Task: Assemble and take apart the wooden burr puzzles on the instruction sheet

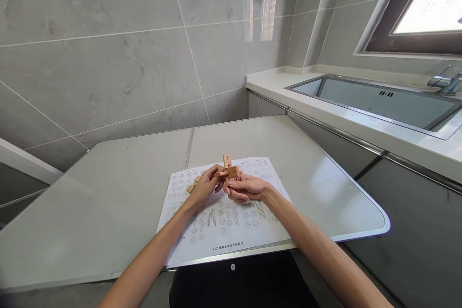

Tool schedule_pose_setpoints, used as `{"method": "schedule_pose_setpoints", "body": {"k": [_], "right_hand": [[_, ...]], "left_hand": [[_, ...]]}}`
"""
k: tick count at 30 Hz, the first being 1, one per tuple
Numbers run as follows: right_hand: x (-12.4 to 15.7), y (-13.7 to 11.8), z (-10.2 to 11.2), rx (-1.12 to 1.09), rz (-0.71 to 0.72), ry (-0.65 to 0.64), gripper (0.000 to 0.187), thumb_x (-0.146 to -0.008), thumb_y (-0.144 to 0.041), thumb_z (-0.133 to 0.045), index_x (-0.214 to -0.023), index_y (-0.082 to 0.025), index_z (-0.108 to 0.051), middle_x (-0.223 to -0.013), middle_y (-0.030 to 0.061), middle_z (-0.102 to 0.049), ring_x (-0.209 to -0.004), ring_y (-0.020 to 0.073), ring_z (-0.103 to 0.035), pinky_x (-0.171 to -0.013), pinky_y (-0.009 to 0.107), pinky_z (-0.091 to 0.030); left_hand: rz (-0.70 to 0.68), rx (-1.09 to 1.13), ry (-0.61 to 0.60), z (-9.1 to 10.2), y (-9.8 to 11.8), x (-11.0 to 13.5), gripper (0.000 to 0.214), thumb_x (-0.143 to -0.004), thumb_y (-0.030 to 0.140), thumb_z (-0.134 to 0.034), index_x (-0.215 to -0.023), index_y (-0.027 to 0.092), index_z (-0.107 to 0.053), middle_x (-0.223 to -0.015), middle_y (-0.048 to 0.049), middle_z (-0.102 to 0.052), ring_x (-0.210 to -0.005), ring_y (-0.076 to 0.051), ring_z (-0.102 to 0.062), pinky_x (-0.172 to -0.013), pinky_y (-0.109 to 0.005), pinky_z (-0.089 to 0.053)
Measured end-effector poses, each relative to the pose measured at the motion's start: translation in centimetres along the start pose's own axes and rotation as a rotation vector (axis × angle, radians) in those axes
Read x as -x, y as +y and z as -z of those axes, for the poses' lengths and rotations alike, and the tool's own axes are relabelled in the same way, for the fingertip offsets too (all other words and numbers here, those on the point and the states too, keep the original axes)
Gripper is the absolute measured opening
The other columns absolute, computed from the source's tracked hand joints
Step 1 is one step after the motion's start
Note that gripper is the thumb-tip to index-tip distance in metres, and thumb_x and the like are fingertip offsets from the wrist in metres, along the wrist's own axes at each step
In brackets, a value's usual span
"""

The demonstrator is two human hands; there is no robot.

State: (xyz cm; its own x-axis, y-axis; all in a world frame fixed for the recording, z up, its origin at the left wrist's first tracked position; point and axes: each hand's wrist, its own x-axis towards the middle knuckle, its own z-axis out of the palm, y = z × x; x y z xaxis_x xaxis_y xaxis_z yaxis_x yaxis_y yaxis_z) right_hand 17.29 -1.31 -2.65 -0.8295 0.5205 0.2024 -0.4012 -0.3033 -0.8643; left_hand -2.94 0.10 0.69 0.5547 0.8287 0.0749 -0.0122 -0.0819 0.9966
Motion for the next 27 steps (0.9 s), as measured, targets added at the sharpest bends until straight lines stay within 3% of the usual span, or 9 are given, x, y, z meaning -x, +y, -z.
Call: {"method": "schedule_pose_setpoints", "body": {"k": [7, 12, 16, 27], "right_hand": [[0.0, 0.0, 0.2, 0.019, -0.078, -0.024, 0.033, -0.11, -0.044, -0.06, -0.092, -0.016, -0.063, -0.047, -0.0099, -0.047, -0.04, 0.0088, -0.031, -0.041, 0.02, -0.036], [-0.1, 0.0, 0.1, 0.019, -0.075, -0.023, 0.034, -0.108, -0.046, -0.063, -0.092, -0.016, -0.061, -0.048, -0.011, -0.045, -0.04, 0.0081, -0.031, -0.041, 0.019, -0.036], [-0.3, 0.2, -0.1, 0.021, -0.075, -0.019, 0.036, -0.109, -0.049, -0.06, -0.094, -0.016, -0.06, -0.048, -0.0116, -0.043, -0.04, 0.0079, -0.03, -0.042, 0.019, -0.036], [-1.0, 0.2, -0.7, 0.096, -0.087, -0.02, 0.035, -0.109, -0.048, -0.06, -0.099, -0.015, -0.066, -0.05, -0.0098, -0.047, -0.043, 0.0089, -0.033, -0.044, 0.021, -0.037]], "left_hand": [[0.001, 0.006, 0.037, -0.5, 0.7, 0.1, 0.05, -0.089, 0.067, -0.075, -0.086, 0.019, -0.062, -0.069, 0.0042, -0.055, -0.056, -0.008, -0.043, -0.055, -0.024, -0.032], [-0.002, 0.02, 0.061, -0.5, 0.7, 0.2, 0.05, -0.093, 0.068, -0.07, -0.088, 0.019, -0.063, -0.067, 0.0042, -0.054, -0.054, -0.009, -0.04, -0.053, -0.024, -0.031], [-0.013, 0.036, 0.093, -0.4, -0.1, 0.1, 0.045, -0.096, 0.063, -0.069, -0.089, 0.019, -0.063, -0.066, 0.005, -0.052, -0.053, -0.008, -0.04, -0.053, -0.024, -0.031], [-0.001, 0.082, 0.193, 0.0, -0.4, -0.2, 0.038, -0.088, 0.046, -0.08, -0.078, 0.021, -0.054, -0.061, 0.0079, -0.046, -0.052, -0.008, -0.04, -0.054, -0.021, -0.033]]}}
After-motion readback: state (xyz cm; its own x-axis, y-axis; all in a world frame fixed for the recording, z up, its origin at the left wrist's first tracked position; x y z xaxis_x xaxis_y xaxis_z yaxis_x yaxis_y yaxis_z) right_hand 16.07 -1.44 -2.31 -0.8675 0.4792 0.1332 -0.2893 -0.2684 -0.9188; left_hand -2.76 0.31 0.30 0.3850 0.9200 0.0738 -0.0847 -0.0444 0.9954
